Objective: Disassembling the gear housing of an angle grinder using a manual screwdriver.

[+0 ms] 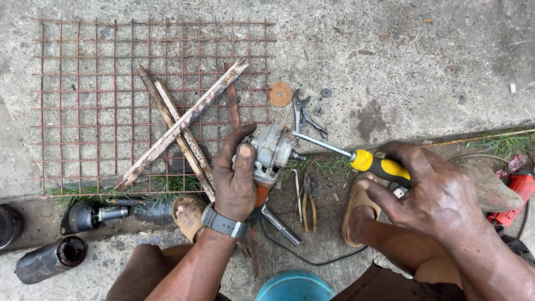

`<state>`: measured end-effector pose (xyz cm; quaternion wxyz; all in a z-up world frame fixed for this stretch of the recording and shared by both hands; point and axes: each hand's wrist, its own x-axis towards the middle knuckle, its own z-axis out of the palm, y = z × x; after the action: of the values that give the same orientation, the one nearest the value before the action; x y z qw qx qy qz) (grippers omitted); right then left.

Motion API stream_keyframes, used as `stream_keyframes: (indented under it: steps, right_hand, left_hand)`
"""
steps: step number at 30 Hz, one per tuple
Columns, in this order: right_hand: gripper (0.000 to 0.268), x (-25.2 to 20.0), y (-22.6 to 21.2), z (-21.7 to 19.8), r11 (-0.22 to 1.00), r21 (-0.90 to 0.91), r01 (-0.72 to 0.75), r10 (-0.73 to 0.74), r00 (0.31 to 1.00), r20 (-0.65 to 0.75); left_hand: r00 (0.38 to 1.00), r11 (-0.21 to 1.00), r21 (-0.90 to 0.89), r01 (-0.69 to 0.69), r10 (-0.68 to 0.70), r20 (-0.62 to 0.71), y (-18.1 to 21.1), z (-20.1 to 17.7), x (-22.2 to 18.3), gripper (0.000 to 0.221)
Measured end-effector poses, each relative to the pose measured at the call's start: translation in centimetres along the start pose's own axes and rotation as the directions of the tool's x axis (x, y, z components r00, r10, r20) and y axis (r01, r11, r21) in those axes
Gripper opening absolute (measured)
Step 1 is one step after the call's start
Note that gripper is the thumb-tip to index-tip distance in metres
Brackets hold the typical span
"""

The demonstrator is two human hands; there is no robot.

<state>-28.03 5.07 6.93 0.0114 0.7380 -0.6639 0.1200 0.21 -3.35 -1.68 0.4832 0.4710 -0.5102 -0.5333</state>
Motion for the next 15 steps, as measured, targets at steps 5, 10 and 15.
stream_keyframes:
  steps: [5, 10, 15]
  right_hand:
    - [0.031, 0.7, -0.4, -0.4, 0.997, 0.041, 0.069, -0.067, 0.996, -0.051]
    - [0.047, 0.3, 0.1, 0.7, 0.995, 0.092, -0.029, 0.025, 0.999, 0.042]
    - [0.031, 0.7, -0.1, 0.7, 0.989, -0.102, 0.106, -0.106, 0.994, 0.002]
  left_hand:
    - [0.999, 0.996, -0.074, 0.041, -0.042, -0.01, -0.4, 0.1, -0.1, 0.057]
    - [0.998, 0.994, -0.098, 0.055, -0.056, 0.001, -0.1, -0.2, -0.3, 0.056]
    - [0.999, 0.999, -0.015, 0.033, -0.032, 0.005, -0.2, -0.5, -0.7, 0.057]
